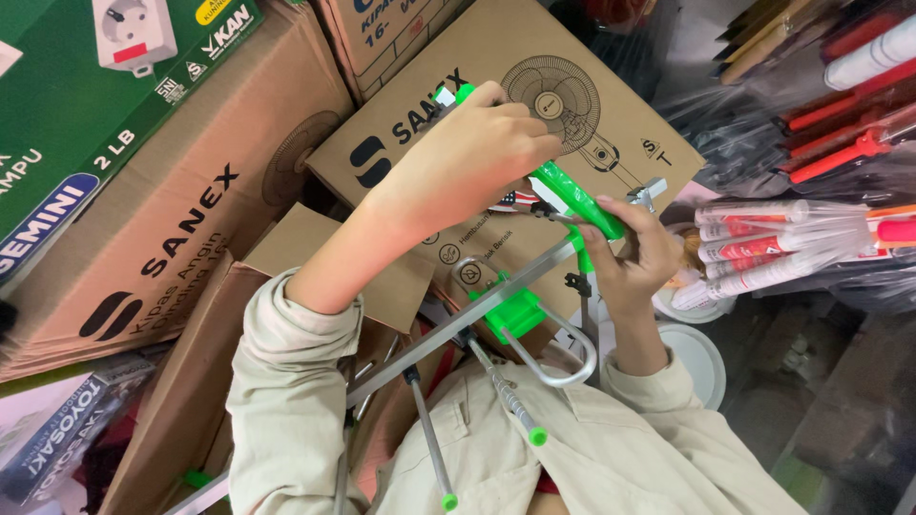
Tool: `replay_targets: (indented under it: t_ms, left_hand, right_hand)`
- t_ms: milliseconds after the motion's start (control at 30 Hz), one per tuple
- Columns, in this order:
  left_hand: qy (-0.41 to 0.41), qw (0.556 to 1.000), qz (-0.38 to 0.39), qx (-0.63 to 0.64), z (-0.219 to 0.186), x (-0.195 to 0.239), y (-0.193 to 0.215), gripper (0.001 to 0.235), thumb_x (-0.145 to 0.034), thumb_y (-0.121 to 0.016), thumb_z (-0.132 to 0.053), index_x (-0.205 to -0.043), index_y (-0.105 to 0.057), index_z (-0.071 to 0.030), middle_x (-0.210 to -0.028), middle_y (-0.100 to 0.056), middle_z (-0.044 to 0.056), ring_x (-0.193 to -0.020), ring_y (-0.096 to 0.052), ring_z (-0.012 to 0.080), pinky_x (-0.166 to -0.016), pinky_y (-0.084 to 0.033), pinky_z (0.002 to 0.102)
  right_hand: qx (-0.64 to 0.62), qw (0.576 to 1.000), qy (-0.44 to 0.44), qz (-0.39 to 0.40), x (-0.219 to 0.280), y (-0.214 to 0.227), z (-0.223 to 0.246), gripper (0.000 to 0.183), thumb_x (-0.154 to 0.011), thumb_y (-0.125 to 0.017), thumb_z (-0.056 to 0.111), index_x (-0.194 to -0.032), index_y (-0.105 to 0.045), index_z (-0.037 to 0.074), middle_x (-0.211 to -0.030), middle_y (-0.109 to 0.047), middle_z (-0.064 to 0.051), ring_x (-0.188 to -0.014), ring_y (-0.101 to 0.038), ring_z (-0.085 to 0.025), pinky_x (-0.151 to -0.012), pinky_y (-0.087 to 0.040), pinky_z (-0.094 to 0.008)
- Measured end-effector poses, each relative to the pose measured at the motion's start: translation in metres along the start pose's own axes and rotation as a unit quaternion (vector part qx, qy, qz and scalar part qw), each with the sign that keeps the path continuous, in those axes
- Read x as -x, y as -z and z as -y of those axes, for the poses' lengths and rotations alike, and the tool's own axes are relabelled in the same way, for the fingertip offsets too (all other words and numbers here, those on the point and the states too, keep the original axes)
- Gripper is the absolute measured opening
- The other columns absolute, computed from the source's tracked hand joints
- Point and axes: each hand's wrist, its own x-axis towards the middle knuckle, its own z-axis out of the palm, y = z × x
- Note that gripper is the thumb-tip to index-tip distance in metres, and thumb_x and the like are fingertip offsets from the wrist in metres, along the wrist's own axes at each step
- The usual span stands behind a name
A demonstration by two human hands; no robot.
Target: The person assembles a television antenna by fitting green plastic brackets and metal rods onto the main boom and tightening a screw with a screwdriver.
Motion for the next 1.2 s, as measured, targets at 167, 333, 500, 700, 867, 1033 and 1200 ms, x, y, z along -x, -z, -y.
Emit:
replay_targets:
  t_ms: [167, 333, 500, 700, 867, 1033, 1200]
  left_hand:
    - [-0.002, 1.000, -0.012, -0.005, 0.000, 0.002, -0.001, 0.018, -0.079, -0.073, -0.004, -0.091, -0.062, -0.012, -0.084, -0.064, 0.000, -0.093, -0.064, 0.0226, -0.086, -0.043, 0.037]
    - [-0.006, 1.000, -0.013, -0.016, -0.002, 0.003, -0.004, 0.019, -0.079, -0.073, -0.004, -0.094, -0.062, -0.011, -0.085, -0.063, 0.001, -0.095, -0.064, 0.0223, -0.087, -0.043, 0.037]
    - [-0.001, 0.998, -0.030, -0.048, -0.008, 0.008, -0.008, 0.024, -0.079, -0.074, -0.006, -0.100, -0.064, -0.012, -0.093, -0.063, -0.001, -0.100, -0.061, 0.0206, -0.093, -0.042, 0.039]
    - [-0.009, 0.997, -0.038, -0.068, -0.014, 0.012, -0.010, 0.036, -0.082, -0.079, -0.020, -0.113, -0.064, -0.010, -0.101, -0.060, 0.001, -0.105, -0.057, 0.0212, -0.098, -0.041, 0.040]
    - [-0.010, 0.994, -0.038, -0.098, -0.018, 0.014, -0.010, 0.051, -0.079, -0.080, -0.025, -0.125, -0.065, -0.010, -0.103, -0.058, 0.000, -0.105, -0.056, 0.0204, -0.101, -0.040, 0.041]
    - [-0.002, 0.996, -0.038, -0.085, -0.015, 0.014, -0.009, 0.054, -0.081, -0.081, -0.025, -0.130, -0.064, -0.010, -0.104, -0.059, 0.000, -0.106, -0.057, 0.0201, -0.101, -0.040, 0.040]
    - [-0.004, 0.995, -0.023, -0.100, -0.015, 0.014, -0.010, 0.065, -0.080, -0.082, -0.025, -0.140, -0.062, -0.009, -0.105, -0.061, 0.000, -0.105, -0.058, 0.0198, -0.101, -0.041, 0.039]
  right_hand:
    - [-0.036, 0.999, -0.028, -0.002, -0.001, -0.003, 0.001, 0.023, -0.105, -0.073, 0.003, -0.123, -0.061, -0.004, -0.106, -0.070, -0.012, -0.091, -0.075, -0.018, -0.079, -0.056, -0.023]
    - [0.011, 0.999, -0.047, -0.020, 0.001, -0.001, -0.002, 0.023, -0.099, -0.076, 0.001, -0.117, -0.062, -0.005, -0.095, -0.067, -0.012, -0.075, -0.062, -0.015, -0.061, -0.043, -0.019]
    - [-0.084, 0.996, -0.026, -0.013, 0.004, -0.008, -0.002, 0.024, -0.106, -0.072, 0.006, -0.122, -0.057, -0.002, -0.108, -0.065, -0.012, -0.094, -0.073, -0.020, -0.077, -0.056, -0.023]
    - [0.060, 0.996, 0.053, -0.028, 0.003, -0.008, 0.002, 0.025, -0.103, -0.077, 0.003, -0.123, -0.062, -0.002, -0.106, -0.069, -0.014, -0.089, -0.064, -0.018, -0.080, -0.050, -0.025]
    - [0.054, 0.998, 0.006, -0.038, 0.006, -0.005, 0.009, 0.028, -0.098, -0.082, 0.007, -0.121, -0.068, 0.000, -0.100, -0.067, -0.007, -0.078, -0.055, -0.010, -0.063, -0.039, -0.021]
    - [0.073, 0.997, -0.034, -0.009, 0.003, 0.005, 0.014, 0.030, -0.099, -0.077, 0.013, -0.126, -0.071, 0.002, -0.103, -0.068, -0.005, -0.069, -0.043, -0.005, -0.057, -0.031, -0.021]
    - [0.056, 0.996, -0.073, 0.005, 0.005, 0.008, 0.019, 0.029, -0.100, -0.075, 0.010, -0.128, -0.071, 0.002, -0.102, -0.070, -0.005, -0.066, -0.041, -0.005, -0.059, -0.029, -0.022]
